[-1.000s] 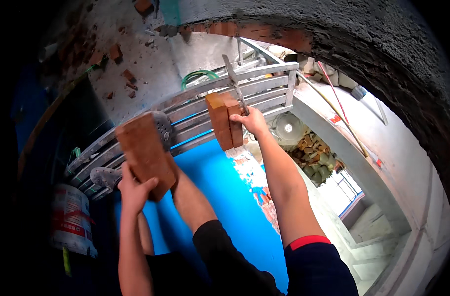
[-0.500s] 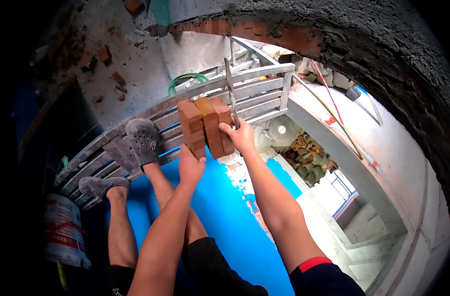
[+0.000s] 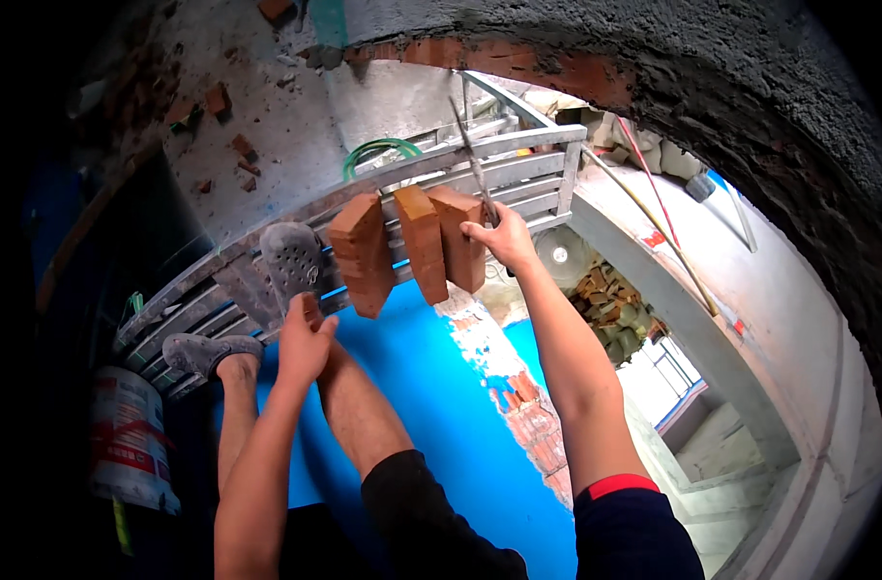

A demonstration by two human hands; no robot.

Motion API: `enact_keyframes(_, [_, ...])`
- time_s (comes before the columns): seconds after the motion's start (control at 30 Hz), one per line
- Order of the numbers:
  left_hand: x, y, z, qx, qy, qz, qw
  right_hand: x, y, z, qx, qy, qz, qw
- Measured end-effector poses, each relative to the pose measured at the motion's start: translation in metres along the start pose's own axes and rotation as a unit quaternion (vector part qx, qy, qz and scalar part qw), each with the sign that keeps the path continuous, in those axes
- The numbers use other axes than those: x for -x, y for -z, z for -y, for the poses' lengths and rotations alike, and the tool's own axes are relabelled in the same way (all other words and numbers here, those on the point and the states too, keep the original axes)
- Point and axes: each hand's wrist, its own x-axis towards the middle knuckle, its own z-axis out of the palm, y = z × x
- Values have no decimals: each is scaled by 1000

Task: The person applies mortar to bricks using trowels, lays bricks onto the wall structure, and scoops additional mortar from a bucket to spread over the brick surface.

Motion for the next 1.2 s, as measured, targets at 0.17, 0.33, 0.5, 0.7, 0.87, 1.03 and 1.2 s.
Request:
enact_keyframes(0.17, [16, 28, 0, -19, 1, -4, 1000, -11, -6, 0, 75, 37, -89, 993])
enact_keyframes(0.33, [46, 42, 8, 6, 5, -6, 1000, 20, 21, -8, 126, 20, -53, 990])
enact_keyframes(0.5, [86, 52, 12, 93, 29, -57, 994, 108, 68, 5, 46, 31, -92, 994])
enact_keyframes(0.7, [161, 32, -45, 554, 234, 148, 785, 252, 56, 109, 82, 120, -85, 986])
enact_keyframes(0.87, [208, 70, -83, 720, 170, 295, 605, 343, 29, 184, 95, 358, 53, 927])
enact_keyframes(1.03, [273, 175, -104, 722, 0, 250, 645, 407, 27, 262, 134, 453, 242, 847])
enact_keyframes(1.2, [304, 203, -23, 753, -55, 68, 652, 426, 50, 287, 121, 396, 235, 879])
